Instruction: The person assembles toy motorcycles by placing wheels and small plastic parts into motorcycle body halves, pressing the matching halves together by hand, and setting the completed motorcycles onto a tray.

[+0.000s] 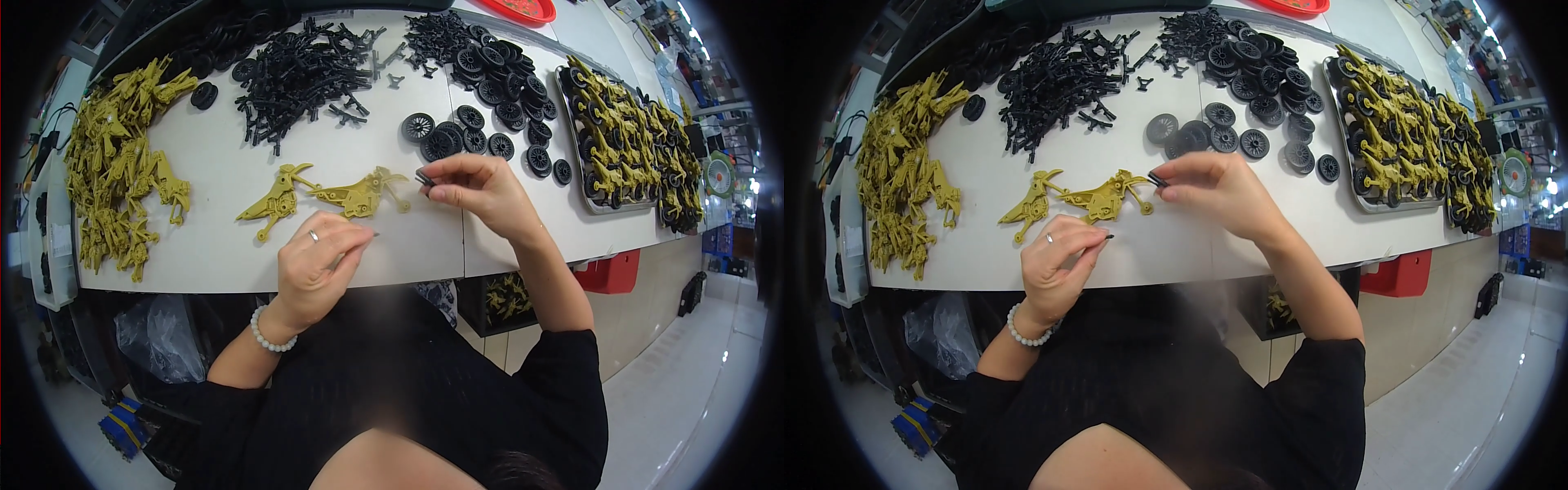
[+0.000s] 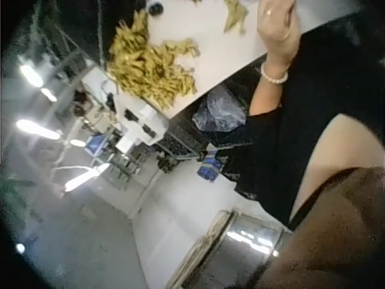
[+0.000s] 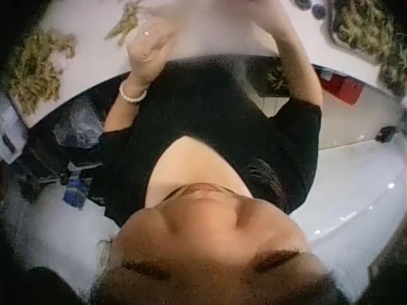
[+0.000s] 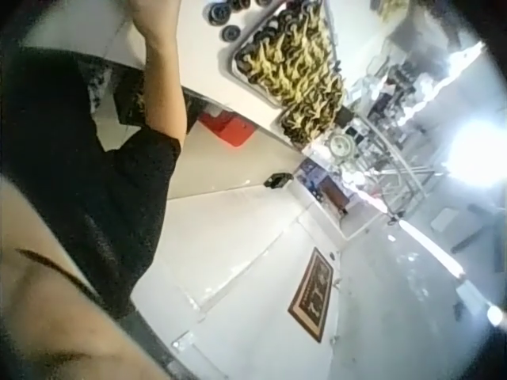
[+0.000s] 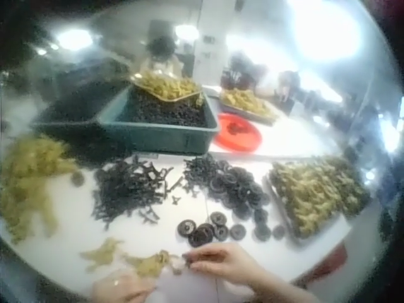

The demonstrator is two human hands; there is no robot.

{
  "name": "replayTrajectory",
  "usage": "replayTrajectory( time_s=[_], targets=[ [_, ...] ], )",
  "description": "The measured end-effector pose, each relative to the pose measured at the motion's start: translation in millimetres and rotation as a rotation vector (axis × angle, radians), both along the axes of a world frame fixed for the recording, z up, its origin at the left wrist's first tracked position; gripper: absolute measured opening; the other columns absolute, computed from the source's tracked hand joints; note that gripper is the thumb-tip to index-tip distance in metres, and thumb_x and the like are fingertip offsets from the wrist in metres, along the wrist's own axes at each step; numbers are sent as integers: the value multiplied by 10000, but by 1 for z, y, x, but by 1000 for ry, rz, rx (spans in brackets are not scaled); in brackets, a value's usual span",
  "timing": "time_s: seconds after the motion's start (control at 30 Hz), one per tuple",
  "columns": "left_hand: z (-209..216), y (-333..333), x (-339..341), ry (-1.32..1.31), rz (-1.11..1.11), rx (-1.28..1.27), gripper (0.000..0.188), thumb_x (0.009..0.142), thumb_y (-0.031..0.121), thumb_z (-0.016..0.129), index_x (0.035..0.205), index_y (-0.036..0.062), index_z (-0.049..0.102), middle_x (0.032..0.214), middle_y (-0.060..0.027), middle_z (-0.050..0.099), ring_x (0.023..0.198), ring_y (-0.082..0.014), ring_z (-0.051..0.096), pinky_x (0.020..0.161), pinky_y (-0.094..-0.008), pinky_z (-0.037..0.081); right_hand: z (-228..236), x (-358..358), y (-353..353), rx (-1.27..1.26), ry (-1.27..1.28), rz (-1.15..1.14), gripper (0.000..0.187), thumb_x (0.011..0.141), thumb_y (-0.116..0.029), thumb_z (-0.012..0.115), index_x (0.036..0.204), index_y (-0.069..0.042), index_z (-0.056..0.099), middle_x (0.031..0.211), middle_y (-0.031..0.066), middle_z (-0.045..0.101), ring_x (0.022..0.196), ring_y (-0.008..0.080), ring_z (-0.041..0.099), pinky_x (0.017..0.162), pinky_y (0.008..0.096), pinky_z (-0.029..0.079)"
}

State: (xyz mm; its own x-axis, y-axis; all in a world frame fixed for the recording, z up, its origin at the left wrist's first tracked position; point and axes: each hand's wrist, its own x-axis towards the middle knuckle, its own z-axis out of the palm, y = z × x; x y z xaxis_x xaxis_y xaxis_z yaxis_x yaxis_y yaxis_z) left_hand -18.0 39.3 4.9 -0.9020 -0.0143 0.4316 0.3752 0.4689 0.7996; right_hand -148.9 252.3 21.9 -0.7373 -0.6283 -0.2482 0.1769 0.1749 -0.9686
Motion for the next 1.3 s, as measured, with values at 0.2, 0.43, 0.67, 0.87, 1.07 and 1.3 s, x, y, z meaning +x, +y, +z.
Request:
replayTrajectory(
  time_s=[0.2, 0.43, 0.67, 0.87, 1.07, 1.3],
  targets=[
    [-11, 6, 2, 3, 52, 12, 175, 705, -109, 673, 839, -1, 642, 816, -107, 664, 761, -258, 623, 678, -322, 506, 7, -32, -40, 95, 188, 133, 204, 823, -66, 705, 997, 20, 644, 911, 20, 653, 814, 64, 597, 754, 212, 495],
    [-15, -11, 0, -25, 29, -63, 159, 715, -94, 671, 844, -8, 638, 812, -117, 657, 760, -272, 620, 671, -329, 501, 10, -30, -50, 237, 218, 303, 180, 823, -80, 686, 965, 25, 649, 805, 23, 655, 744, 67, 584, 685, 211, 468],
    [-11, -17, -2, -104, 64, -9, 143, 741, -75, 659, 870, -12, 649, 849, -122, 667, 771, -260, 636, 678, -312, 506, 13, -37, -51, 286, 28, 289, 200, 842, -83, 664, 988, 53, 649, 843, 96, 667, 646, 115, 640, 581, 233, 511],
    [-11, -18, -1, -112, 43, -8, 129, 751, -65, 656, 867, -9, 644, 855, -118, 666, 757, -253, 632, 667, -314, 500, 17, -43, -67, 340, -5, 322, 189, 844, -103, 663, 988, 18, 659, 722, 25, 627, 533, 72, 578, 468, 204, 424],
    [-14, -22, -2, -94, 26, -17, 125, 745, -59, 657, 855, -2, 641, 833, -111, 657, 744, -256, 615, 662, -320, 489, 21, -46, -74, 408, 22, 437, 163, 823, -135, 681, 928, -10, 684, 621, -20, 579, 476, 42, 499, 421, 191, 358],
    [-13, -25, -5, -135, 20, -4, 116, 747, -59, 655, 848, -5, 640, 825, -109, 655, 747, -256, 616, 658, -321, 487, 17, -40, -73, 436, 61, 387, 132, 816, -134, 696, 883, -21, 700, 614, -25, 572, 478, 33, 466, 431, 194, 345]
  ],
)
